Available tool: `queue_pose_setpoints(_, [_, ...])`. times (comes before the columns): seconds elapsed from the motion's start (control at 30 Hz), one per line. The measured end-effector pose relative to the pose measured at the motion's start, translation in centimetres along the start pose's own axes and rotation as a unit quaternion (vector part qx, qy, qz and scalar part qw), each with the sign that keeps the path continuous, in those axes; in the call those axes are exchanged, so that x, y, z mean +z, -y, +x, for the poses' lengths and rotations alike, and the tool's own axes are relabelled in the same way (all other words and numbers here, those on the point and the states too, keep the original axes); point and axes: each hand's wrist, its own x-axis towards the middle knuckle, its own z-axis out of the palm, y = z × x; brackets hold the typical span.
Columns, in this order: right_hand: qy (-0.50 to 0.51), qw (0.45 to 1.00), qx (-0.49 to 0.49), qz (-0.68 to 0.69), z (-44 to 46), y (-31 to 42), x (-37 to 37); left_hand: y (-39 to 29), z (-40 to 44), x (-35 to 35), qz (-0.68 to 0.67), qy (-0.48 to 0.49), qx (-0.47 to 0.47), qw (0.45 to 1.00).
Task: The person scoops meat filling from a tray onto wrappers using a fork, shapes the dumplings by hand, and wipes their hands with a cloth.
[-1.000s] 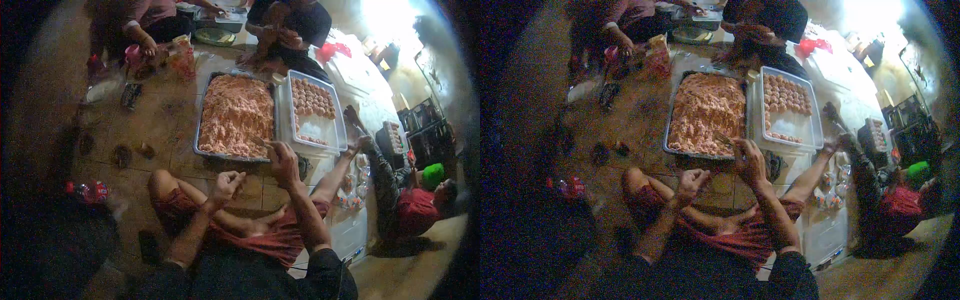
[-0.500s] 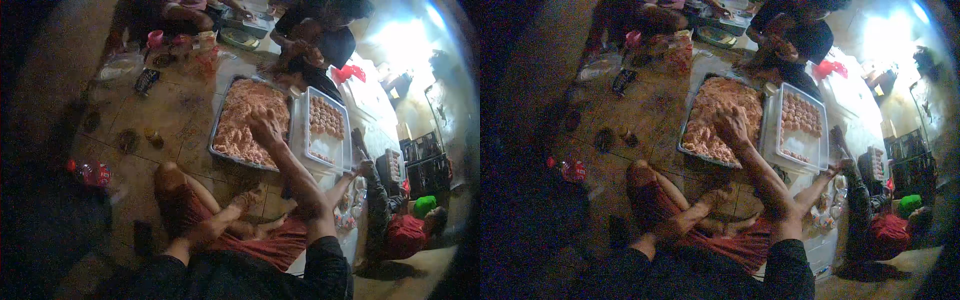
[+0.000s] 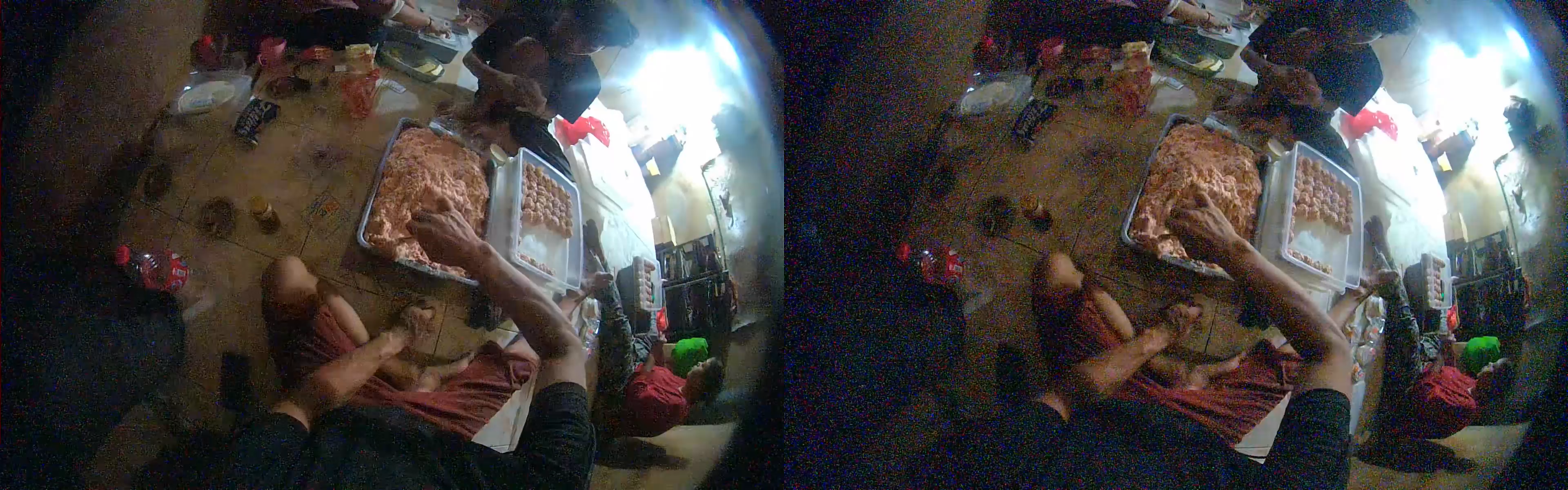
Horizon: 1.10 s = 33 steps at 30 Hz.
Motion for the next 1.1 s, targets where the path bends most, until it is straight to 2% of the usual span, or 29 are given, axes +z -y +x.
queue_pose_setpoints(0.03, [0.045,0.999,-0.028,0.001,-0.2,-0.7,-0.1,0.1,0.4,0.0,0.002,0.005,-0.004,1.0])
queue_pose_setpoints(0.07, [0.083,0.996,-0.022,-0.001,1.9,1.1,-5.2,0.3,0.5,0.0,0.001,0.006,-0.005,1.0])
queue_pose_setpoints(0.1, [0.084,0.996,-0.024,-0.002,2.4,1.3,-5.5,0.4,0.4,-0.1,-0.001,0.007,-0.007,1.0])
queue_pose_setpoints(0.17, [-0.039,0.997,0.047,-0.049,2.5,1.9,-5.2,0.7,0.4,0.0,-0.005,0.01,-0.012,1.0])
queue_pose_setpoints(0.2, [0.047,0.994,0.088,-0.048,2.3,1.7,-2.9,0.7,0.6,-0.1,-0.003,0.011,-0.015,1.0])
queue_pose_setpoints(0.37, [0.118,0.991,0.064,0.015,3.5,2.9,-7.5,1.6,1.0,-0.4,0.002,0.017,-0.032,0.999])
queue_pose_setpoints(0.43, [0.097,0.99,0.084,-0.061,3.4,1.9,-6.9,1.7,1.2,-0.6,0.002,0.021,-0.038,0.999])
queue_pose_setpoints(0.5, [-0.114,0.988,-0.074,-0.075,1.3,1.5,-4.4,-0.9,0.6,0.4,-0.064,-0.077,0.03,0.994])
queue_pose_setpoints(0.57, [0.108,0.994,0.01,-0.03,1.7,1.8,-5.0,-3.8,0.3,0.5,-0.114,-0.15,0.084,0.979])
queue_pose_setpoints(0.6, [0.229,0.971,0.074,0.006,2.0,1.5,-6.8,-5.2,-0.1,0.2,-0.128,-0.173,0.102,0.971])
queue_pose_setpoints(0.63, [0.227,0.971,0.075,0.007,1.5,1.7,-6.5,-7.0,-0.6,-0.7,-0.018,-0.139,0.036,0.989])
queue_pose_setpoints(0.7, [0.103,0.992,0.075,0.018,-0.1,1.1,-3.4,-6.2,0.6,-0.6,0.091,-0.108,-0.029,0.99])
queue_pose_setpoints(0.73, [0.021,0.989,0.077,0.122,-2.9,-1.6,3.1,-2.9,2.5,0.8,0.112,-0.307,0.132,0.936])
queue_pose_setpoints(0.77, [-0.06,0.971,0.063,0.221,-5.6,-4.4,9.3,-1.0,3.4,1.5,0.127,-0.483,0.285,0.818])
queue_pose_setpoints(0.8, [-0.054,0.99,0.07,0.114,-6.1,-3.9,10.2,-1.6,3.0,1.0,0.129,-0.481,0.287,0.818])
queue_pose_setpoints(0.83, [0.006,0.984,0.136,0.117,-4.3,-1.0,5.9,-2.9,2.1,0.1,0.069,-0.394,0.27,0.876])
queue_pose_setpoints(0.9, [0.135,0.951,0.263,0.097,0.4,5.6,-4.2,-1.6,1.9,-1.3,0.011,-0.297,0.251,0.921])
queue_pose_setpoints(0.97, [0.155,0.89,0.374,0.21,-0.8,4.6,-2.2,-2.5,1.3,-2.6,-0.048,-0.158,0.14,0.976])
queue_pose_setpoints(1.0, [0.091,0.903,0.324,0.266,-2.1,3.9,-1.1,-2.9,1.2,-2.9,-0.069,-0.124,0.106,0.984])
queue_pose_setpoints(1.03, [0.086,0.904,0.323,0.265,-2.2,4.1,-1.5,-3.4,1.0,-3.3,-0.092,-0.102,0.084,0.987])
queue_pose_setpoints(1.1, [0.068,0.849,0.384,0.356,-2.7,5.0,-3.0,-4.3,0.6,-3.8,-0.149,-0.072,0.054,0.985])
